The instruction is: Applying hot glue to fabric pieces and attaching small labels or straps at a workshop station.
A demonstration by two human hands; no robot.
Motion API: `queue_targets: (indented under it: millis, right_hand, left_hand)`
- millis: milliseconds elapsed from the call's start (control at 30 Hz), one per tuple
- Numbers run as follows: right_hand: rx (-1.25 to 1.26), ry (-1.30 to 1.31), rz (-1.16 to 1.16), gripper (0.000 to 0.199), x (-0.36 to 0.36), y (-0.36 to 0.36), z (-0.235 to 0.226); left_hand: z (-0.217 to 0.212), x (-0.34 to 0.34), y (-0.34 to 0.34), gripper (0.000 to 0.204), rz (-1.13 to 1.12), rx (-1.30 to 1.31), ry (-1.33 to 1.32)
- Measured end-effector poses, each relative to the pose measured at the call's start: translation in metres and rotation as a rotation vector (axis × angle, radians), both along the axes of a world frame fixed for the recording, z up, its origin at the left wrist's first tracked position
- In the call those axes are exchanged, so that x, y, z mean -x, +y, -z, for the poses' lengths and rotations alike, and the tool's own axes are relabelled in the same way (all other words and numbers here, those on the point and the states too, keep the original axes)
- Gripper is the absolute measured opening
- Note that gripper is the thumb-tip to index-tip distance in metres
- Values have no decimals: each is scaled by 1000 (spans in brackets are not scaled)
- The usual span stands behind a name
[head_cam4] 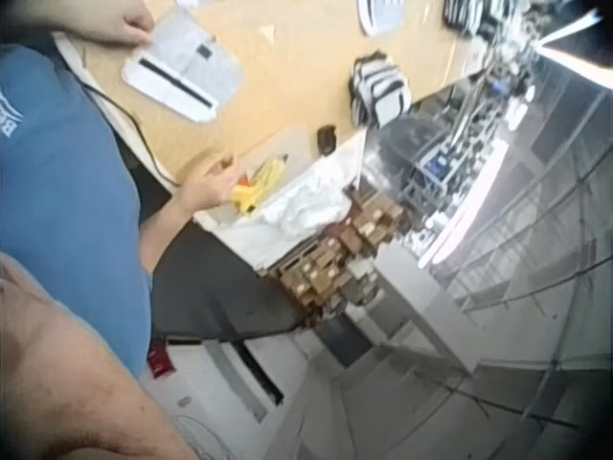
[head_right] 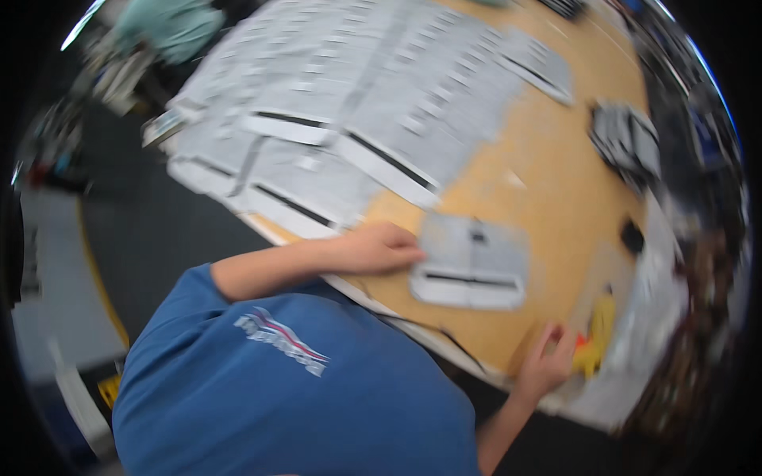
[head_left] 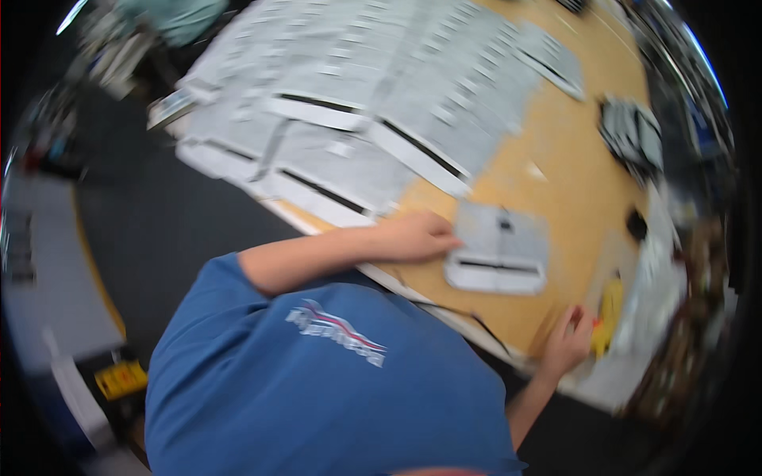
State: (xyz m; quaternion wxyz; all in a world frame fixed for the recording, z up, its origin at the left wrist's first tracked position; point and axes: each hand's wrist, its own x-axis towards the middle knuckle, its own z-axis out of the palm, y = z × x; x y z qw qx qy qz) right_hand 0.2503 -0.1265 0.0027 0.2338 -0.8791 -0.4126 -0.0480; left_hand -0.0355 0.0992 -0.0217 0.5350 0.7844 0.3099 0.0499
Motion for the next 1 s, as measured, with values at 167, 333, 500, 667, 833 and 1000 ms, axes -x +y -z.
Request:
queue_targets:
  millis: [167,333,500,667,833,1000]
  right_hand:
    - [220,-324,418,49,-49,-44,8]
    - [215,22,632,65,-63,-51,5]
    - [127,270,610,60,-77,-54,8]
    - [-453,758,487,35,-88,-63,26]
    - [-786,845,514,37,-57,-51,28]
    - [-1014,687,443,41,-45,-51,32]
  left_hand:
    - [-30,-15,1,34,-20,64,114]
    - [-34,-32,5,34,13,-168,203]
    - [-28,-52,14,33,80,-324,199]
    - [-22,-60,14,31,116,-557,250]
    - [-17,-55,5,25,-19,-536,139]
    - [-5,-50,-1,22,-144,-658,1]
